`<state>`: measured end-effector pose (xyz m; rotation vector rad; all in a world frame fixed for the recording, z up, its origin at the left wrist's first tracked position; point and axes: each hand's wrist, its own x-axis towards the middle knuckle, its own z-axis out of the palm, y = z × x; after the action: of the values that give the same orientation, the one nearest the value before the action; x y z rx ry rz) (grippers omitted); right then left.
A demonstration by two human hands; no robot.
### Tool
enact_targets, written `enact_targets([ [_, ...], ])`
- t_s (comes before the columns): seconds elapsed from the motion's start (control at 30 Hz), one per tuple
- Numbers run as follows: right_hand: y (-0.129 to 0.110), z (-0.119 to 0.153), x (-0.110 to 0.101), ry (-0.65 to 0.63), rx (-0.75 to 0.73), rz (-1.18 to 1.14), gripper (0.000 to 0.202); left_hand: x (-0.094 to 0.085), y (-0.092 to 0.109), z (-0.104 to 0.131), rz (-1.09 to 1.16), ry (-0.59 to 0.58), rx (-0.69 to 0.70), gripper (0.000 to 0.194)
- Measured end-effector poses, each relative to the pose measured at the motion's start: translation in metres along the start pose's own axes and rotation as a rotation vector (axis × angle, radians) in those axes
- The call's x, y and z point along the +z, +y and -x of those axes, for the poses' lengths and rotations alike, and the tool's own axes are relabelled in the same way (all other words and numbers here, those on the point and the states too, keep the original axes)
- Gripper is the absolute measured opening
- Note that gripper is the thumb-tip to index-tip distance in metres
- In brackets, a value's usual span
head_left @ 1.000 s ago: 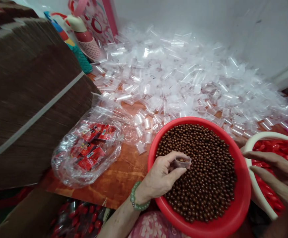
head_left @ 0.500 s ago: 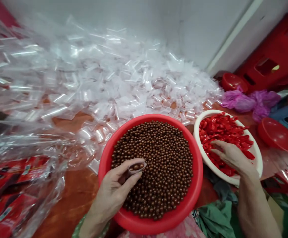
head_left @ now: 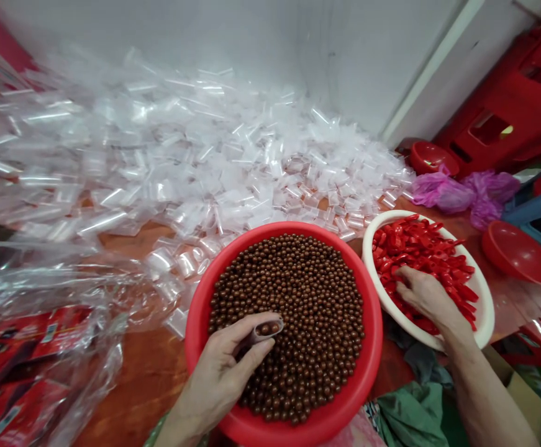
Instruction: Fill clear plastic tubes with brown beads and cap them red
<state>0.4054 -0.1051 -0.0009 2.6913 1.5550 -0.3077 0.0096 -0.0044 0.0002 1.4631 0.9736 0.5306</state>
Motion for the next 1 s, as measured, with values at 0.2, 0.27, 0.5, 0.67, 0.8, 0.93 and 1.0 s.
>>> enact_targets([
  [0.2,-0.018,0.032,-0.034,0.263,-0.005,-0.287,0.032,0.001,0.007,0.001,0.045,-0.078,-0.005,0.02],
  [0.27,-0.043,0.04,-0.041,0.239,-0.057,-0.55,0.028,0.003,0.011,0.002,0.108,-0.081,-0.034,0.016],
  [0.5,-0.146,0.038,-0.018,-0.383,-0.234,-1.231,0.026,0.011,0.016,0.006,0.323,0.026,-0.042,0.011],
  [0.67,-0.177,0.032,-0.005,-0.628,-0.317,-1.232,0.025,0.009,0.014,0.006,0.35,0.11,-0.042,0.02],
  [0.8,-0.183,0.035,-0.01,-0.442,-0.436,-0.966,0.017,0.007,0.014,0.003,0.188,0.143,0.106,0.016],
  [0.93,-0.187,0.041,-0.017,-0.264,-0.632,-0.741,0.014,0.006,0.014,0.001,0.081,0.21,0.202,0.014],
  [1.0,-0.19,0.043,-0.02,-0.247,-0.77,-0.745,0.013,0.006,0.014,0.001,0.096,0.193,0.189,0.012],
])
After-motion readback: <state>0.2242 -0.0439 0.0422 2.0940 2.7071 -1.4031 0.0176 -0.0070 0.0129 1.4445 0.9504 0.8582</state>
